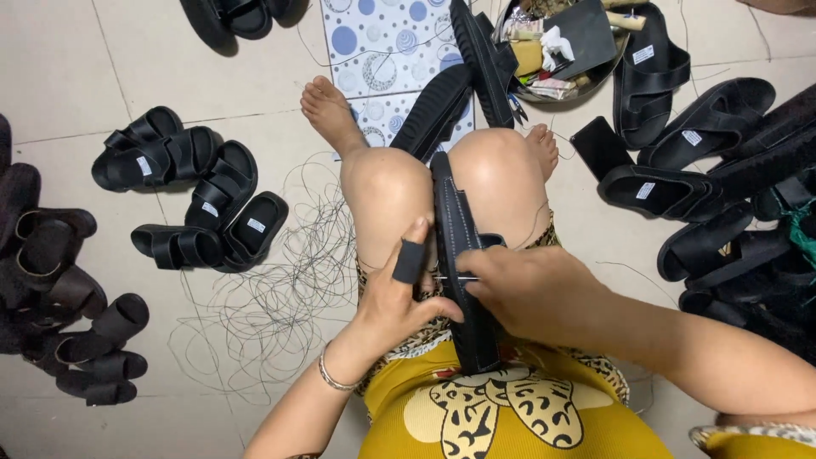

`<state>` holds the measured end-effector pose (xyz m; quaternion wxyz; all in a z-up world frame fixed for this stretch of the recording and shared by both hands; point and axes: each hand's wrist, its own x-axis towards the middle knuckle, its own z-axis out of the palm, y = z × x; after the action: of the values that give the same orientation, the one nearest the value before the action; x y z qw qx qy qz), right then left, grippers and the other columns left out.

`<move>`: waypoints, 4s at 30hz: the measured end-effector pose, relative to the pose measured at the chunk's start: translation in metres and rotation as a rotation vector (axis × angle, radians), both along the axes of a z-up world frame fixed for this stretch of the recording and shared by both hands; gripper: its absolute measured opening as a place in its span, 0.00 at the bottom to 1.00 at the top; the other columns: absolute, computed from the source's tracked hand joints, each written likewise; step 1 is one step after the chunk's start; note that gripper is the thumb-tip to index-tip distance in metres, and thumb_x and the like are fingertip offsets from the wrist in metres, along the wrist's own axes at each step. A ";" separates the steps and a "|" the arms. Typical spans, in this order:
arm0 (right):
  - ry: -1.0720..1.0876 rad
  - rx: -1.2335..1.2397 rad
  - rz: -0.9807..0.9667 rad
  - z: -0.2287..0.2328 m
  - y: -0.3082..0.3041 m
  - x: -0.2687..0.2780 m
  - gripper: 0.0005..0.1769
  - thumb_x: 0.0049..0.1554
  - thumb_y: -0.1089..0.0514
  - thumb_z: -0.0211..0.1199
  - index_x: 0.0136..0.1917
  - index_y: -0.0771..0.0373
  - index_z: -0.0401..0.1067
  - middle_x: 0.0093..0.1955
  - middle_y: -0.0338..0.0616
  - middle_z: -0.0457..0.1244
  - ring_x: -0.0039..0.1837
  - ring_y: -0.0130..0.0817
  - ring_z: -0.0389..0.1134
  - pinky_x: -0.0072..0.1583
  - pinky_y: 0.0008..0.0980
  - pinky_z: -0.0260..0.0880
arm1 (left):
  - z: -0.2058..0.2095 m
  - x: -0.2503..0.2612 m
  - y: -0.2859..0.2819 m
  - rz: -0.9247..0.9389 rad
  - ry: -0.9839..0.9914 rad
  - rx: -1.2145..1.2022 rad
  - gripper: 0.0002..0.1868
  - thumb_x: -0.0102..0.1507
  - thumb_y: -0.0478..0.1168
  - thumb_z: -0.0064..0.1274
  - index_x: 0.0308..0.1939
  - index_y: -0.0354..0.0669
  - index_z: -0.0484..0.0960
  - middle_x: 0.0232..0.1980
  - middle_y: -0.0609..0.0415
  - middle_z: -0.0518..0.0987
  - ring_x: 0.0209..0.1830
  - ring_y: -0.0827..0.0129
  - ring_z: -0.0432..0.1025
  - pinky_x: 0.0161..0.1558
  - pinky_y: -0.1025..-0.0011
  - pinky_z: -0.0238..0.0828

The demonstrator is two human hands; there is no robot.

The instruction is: Hand-sewing the straps of sandals to the soles using a needle and thread.

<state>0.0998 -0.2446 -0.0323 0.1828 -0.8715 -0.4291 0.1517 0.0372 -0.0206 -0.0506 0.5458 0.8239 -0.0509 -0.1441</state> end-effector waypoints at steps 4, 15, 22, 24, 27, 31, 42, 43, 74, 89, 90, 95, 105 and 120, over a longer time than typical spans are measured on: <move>0.206 0.169 -0.103 -0.002 -0.013 0.004 0.16 0.63 0.45 0.51 0.59 0.50 0.70 0.32 0.30 0.63 0.26 0.34 0.69 0.31 0.29 0.70 | -0.008 -0.016 0.014 0.168 -0.029 -0.028 0.33 0.51 0.48 0.68 0.55 0.38 0.73 0.51 0.47 0.79 0.38 0.60 0.80 0.37 0.68 0.80; 0.177 -0.185 -0.036 0.019 -0.033 0.001 0.18 0.58 0.48 0.63 0.56 0.50 0.60 0.30 0.30 0.62 0.27 0.25 0.65 0.26 0.28 0.60 | 0.036 0.002 -0.008 -0.051 0.289 0.014 0.14 0.61 0.31 0.51 0.51 0.35 0.75 0.27 0.54 0.80 0.21 0.66 0.76 0.24 0.70 0.72; 0.871 -0.156 -0.425 0.039 -0.084 0.024 0.37 0.46 0.53 0.72 0.69 0.34 0.73 0.31 0.30 0.80 0.24 0.25 0.71 0.29 0.29 0.71 | 0.024 -0.009 0.031 0.430 0.119 -0.113 0.04 0.62 0.29 0.51 0.39 0.36 0.80 0.25 0.64 0.70 0.21 0.80 0.63 0.25 0.82 0.61; 1.037 0.003 -0.447 0.028 -0.067 0.008 0.34 0.49 0.51 0.70 0.70 0.40 0.74 0.30 0.34 0.78 0.27 0.28 0.72 0.32 0.28 0.68 | 0.031 -0.011 0.039 0.550 0.127 -0.092 0.05 0.61 0.29 0.48 0.34 0.38 0.79 0.28 0.61 0.77 0.22 0.79 0.66 0.25 0.82 0.63; 0.710 0.306 -0.359 0.018 -0.031 -0.002 0.22 0.52 0.52 0.68 0.61 0.51 0.76 0.36 0.32 0.72 0.31 0.20 0.66 0.34 0.19 0.66 | 0.056 0.004 0.041 0.483 -0.200 0.315 0.24 0.61 0.27 0.58 0.59 0.35 0.69 0.54 0.45 0.73 0.49 0.63 0.73 0.42 0.74 0.80; 0.733 0.542 -0.340 0.015 -0.016 0.001 0.02 0.55 0.62 0.64 0.41 0.63 0.75 0.48 0.40 0.69 0.47 0.28 0.69 0.50 0.25 0.70 | 0.076 0.006 0.010 0.179 -0.453 0.485 0.07 0.57 0.32 0.63 0.32 0.34 0.79 0.39 0.46 0.76 0.35 0.57 0.69 0.36 0.65 0.67; 1.251 0.829 -0.578 -0.019 -0.018 -0.003 0.06 0.57 0.69 0.60 0.46 0.71 0.77 0.49 0.52 0.71 0.32 0.22 0.61 0.33 0.17 0.63 | 0.037 0.003 -0.033 -0.085 -0.362 0.356 0.06 0.62 0.31 0.56 0.31 0.36 0.76 0.30 0.52 0.71 0.25 0.65 0.66 0.24 0.68 0.66; 1.248 0.740 -0.500 -0.018 -0.017 -0.004 0.07 0.58 0.67 0.60 0.45 0.69 0.79 0.47 0.49 0.73 0.31 0.23 0.63 0.32 0.18 0.65 | 0.040 0.001 -0.016 -0.213 0.004 0.052 0.08 0.65 0.36 0.53 0.31 0.40 0.75 0.27 0.56 0.72 0.23 0.69 0.67 0.25 0.71 0.65; 0.140 0.605 -0.285 -0.001 0.020 -0.011 0.06 0.53 0.68 0.63 0.45 0.64 0.77 0.40 0.42 0.69 0.30 0.22 0.63 0.28 0.16 0.64 | 0.050 0.000 0.001 0.231 0.182 -1.106 0.14 0.72 0.43 0.45 0.34 0.38 0.69 0.26 0.53 0.69 0.22 0.71 0.62 0.26 0.76 0.65; 0.637 0.249 -0.485 0.006 -0.044 0.000 0.19 0.49 0.55 0.70 0.56 0.48 0.82 0.48 0.44 0.75 0.50 0.42 0.77 0.52 0.42 0.79 | -0.010 -0.015 0.028 0.225 0.451 -0.998 0.20 0.70 0.39 0.43 0.48 0.17 0.80 0.08 0.61 0.64 0.06 0.80 0.55 0.14 0.82 0.52; 0.638 0.252 -0.483 0.014 -0.045 0.000 0.19 0.49 0.55 0.70 0.56 0.48 0.82 0.48 0.44 0.75 0.50 0.42 0.77 0.52 0.42 0.79 | 0.001 0.000 0.028 0.227 0.450 -0.995 0.20 0.70 0.39 0.43 0.48 0.17 0.80 0.08 0.61 0.64 0.06 0.80 0.55 0.14 0.82 0.52; 0.779 -0.012 -0.286 0.042 -0.058 -0.005 0.07 0.52 0.50 0.67 0.40 0.47 0.85 0.35 0.27 0.71 0.33 0.27 0.72 0.37 0.29 0.71 | 0.029 0.075 0.032 0.344 -0.587 0.356 0.09 0.66 0.27 0.49 0.31 0.27 0.79 0.29 0.46 0.83 0.14 0.70 0.68 0.19 0.74 0.63; 1.429 0.773 -0.756 -0.016 -0.010 0.010 0.17 0.56 0.61 0.51 0.27 0.61 0.66 0.26 0.44 0.63 0.25 0.31 0.56 0.29 0.30 0.60 | -0.043 0.097 0.078 0.671 0.229 -1.268 0.18 0.75 0.44 0.39 0.42 0.34 0.80 0.17 0.65 0.56 0.13 0.80 0.48 0.14 0.79 0.48; 0.560 0.016 -0.222 0.035 -0.034 0.009 0.36 0.54 0.61 0.61 0.73 0.35 0.65 0.45 0.29 0.67 0.37 0.25 0.70 0.38 0.30 0.70 | 0.027 0.027 0.037 0.403 0.037 -0.283 0.31 0.52 0.22 0.55 0.61 0.33 0.72 0.56 0.45 0.76 0.44 0.70 0.75 0.34 0.86 0.70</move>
<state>0.1090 -0.2786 0.0027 0.3162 -0.8359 -0.2650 0.3619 0.0637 0.0160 -0.0232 0.6744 0.7299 0.1049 -0.0389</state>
